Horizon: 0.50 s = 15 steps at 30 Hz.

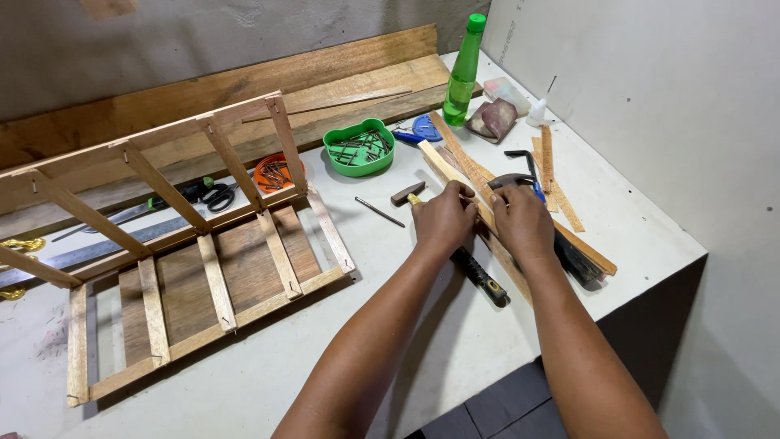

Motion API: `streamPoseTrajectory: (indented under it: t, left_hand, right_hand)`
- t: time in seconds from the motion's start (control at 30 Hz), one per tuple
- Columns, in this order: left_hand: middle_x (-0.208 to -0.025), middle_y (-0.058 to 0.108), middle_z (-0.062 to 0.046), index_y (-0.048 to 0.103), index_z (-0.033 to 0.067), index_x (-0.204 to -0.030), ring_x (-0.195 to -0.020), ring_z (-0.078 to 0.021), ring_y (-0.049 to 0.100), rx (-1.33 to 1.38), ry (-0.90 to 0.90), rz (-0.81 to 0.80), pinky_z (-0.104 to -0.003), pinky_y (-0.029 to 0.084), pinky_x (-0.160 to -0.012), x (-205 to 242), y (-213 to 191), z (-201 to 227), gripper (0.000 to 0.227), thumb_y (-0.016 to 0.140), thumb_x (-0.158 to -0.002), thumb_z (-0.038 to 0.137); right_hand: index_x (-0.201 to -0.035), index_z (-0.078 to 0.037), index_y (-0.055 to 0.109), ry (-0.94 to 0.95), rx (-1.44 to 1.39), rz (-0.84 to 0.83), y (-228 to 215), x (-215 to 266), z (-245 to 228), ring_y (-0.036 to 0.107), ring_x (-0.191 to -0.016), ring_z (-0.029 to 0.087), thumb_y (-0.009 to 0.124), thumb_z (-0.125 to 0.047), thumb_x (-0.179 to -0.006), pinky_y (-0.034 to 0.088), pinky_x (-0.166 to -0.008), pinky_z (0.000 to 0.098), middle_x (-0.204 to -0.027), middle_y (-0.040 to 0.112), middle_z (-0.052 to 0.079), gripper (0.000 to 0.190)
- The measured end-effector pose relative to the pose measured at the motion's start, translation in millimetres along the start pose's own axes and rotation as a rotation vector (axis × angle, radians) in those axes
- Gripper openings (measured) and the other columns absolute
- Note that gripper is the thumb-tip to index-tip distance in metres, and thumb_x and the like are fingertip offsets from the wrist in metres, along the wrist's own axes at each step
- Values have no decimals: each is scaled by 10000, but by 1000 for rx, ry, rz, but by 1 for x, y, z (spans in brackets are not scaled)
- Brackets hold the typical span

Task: Assembling and finishing a small wooden frame structure using hand tools.

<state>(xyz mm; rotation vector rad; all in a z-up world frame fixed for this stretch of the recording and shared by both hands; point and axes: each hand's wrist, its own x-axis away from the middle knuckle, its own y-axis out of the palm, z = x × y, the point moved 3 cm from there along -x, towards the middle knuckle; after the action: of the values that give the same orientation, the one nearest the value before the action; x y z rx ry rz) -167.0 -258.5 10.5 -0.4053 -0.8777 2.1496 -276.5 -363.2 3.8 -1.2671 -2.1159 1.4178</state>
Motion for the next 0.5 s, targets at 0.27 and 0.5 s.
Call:
streamPoseTrajectory:
  t: [0.27,0.5]
  left_hand:
    - [-1152,725,-113,720,198,-1234,-1172,-314,595,-195,176,186,-525,295,-1049,1,13,-4,387,623,-924,409]
    - [-1018,793,-133,746,87,-1186,-921,-268,772,376,104,166,-395,592,-837,-12,17,-18,442,611,-963,444]
  right_hand:
    - [-1150,-125,716,-28,-8,19,-17,7,-17,722,-927,350,584,-343,-1032,559,-820,477,-1013,757,146,281]
    - [-1207,-186,701,94,-207,-148,-16,5,-21,771,-888,286,576,-378,-1005,565,-795,412,-923,778,130,306]
